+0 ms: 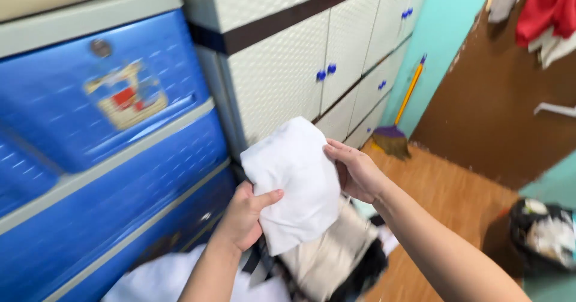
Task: Sort and fold various pieces of clothing and sweep the floor in a room.
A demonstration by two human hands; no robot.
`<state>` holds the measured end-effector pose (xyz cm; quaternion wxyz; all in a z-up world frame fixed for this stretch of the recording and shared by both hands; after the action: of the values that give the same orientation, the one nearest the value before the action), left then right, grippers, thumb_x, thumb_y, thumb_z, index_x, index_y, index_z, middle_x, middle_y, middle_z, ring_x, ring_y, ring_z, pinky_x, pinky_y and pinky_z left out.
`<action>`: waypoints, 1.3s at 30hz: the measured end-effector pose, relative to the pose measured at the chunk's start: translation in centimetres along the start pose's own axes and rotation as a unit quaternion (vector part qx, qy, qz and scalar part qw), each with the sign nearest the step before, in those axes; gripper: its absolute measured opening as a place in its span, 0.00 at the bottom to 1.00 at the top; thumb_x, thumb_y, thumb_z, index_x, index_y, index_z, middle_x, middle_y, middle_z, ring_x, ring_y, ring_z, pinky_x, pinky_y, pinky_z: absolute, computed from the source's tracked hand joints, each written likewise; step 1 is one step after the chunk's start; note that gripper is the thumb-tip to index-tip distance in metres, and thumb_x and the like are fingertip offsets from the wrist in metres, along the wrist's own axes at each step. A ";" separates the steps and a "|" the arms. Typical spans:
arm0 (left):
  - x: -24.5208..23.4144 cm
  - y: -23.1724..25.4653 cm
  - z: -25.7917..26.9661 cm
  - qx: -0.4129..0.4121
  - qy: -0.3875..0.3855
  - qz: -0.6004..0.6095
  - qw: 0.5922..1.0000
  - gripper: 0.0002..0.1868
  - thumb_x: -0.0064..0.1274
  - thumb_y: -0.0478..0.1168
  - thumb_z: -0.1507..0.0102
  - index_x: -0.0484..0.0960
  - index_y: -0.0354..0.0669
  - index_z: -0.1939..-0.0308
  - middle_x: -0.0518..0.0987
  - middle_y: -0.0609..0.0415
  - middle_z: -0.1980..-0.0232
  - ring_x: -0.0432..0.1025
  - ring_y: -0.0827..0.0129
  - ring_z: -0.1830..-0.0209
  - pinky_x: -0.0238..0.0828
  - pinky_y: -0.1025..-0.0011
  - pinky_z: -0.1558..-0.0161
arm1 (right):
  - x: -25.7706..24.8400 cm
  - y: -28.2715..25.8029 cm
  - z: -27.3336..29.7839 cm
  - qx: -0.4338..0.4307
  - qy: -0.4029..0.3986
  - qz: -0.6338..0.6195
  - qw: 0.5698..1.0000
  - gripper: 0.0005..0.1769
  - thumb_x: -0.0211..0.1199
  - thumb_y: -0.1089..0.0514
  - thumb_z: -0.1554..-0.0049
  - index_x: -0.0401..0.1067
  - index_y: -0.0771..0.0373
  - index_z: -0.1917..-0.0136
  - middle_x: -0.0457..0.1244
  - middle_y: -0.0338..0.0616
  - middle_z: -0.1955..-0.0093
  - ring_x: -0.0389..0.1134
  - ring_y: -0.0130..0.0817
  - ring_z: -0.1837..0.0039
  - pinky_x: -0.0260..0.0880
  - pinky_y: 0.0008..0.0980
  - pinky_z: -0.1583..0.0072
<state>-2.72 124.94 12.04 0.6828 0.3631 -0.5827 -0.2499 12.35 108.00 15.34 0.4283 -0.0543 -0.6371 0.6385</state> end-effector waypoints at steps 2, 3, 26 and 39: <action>1.9 -0.3 -6.1 0.013 0.022 -0.014 1.000 0.32 0.56 0.27 0.45 0.71 0.32 0.35 0.80 0.44 0.39 0.76 0.58 0.42 0.73 0.59 0.40 | -6.6 -3.6 -6.5 -0.029 -0.018 0.010 0.999 0.28 0.53 0.53 0.37 0.62 0.61 0.24 0.68 0.44 0.38 0.70 0.35 0.41 0.73 0.39 0.41; 2.7 -0.5 -8.9 0.016 0.046 -0.030 0.998 0.32 0.55 0.26 0.45 0.72 0.32 0.35 0.80 0.44 0.39 0.77 0.58 0.42 0.73 0.60 0.40 | -9.7 -5.4 -9.9 -0.055 -0.030 0.012 0.998 0.29 0.52 0.52 0.36 0.60 0.60 0.24 0.66 0.47 0.38 0.69 0.38 0.44 0.73 0.40 0.43; 11.4 -4.5 -36.7 -0.083 0.179 -0.249 0.948 0.48 0.46 0.22 0.48 0.61 0.56 0.24 0.80 0.49 0.39 0.77 0.61 0.44 0.75 0.63 0.43 | -41.4 -11.7 -23.8 -0.230 0.277 0.023 0.932 0.11 0.60 0.53 0.37 0.67 0.62 0.47 0.62 0.40 0.54 0.63 0.30 0.56 0.67 0.32 0.55; 16.3 -5.1 -49.6 0.042 0.132 -0.642 0.754 0.43 0.44 0.29 0.43 0.61 0.53 0.22 0.75 0.39 0.34 0.70 0.48 0.35 0.65 0.56 0.33 | -37.9 -15.7 -27.7 0.005 0.016 -0.245 0.969 0.31 0.51 0.53 0.40 0.59 0.70 0.27 0.63 0.58 0.31 0.66 0.52 0.32 0.63 0.52 0.30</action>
<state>49.37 119.57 15.20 0.4162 0.7095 -0.1260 -0.5545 60.64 103.06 5.79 0.5823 0.0955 -0.6208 0.5162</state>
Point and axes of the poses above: each hand's wrist, its own z-axis away from the middle knuckle, its own x-axis out of the palm, y = z × x, the point moved 3 cm from there along -z, towards the middle knuckle
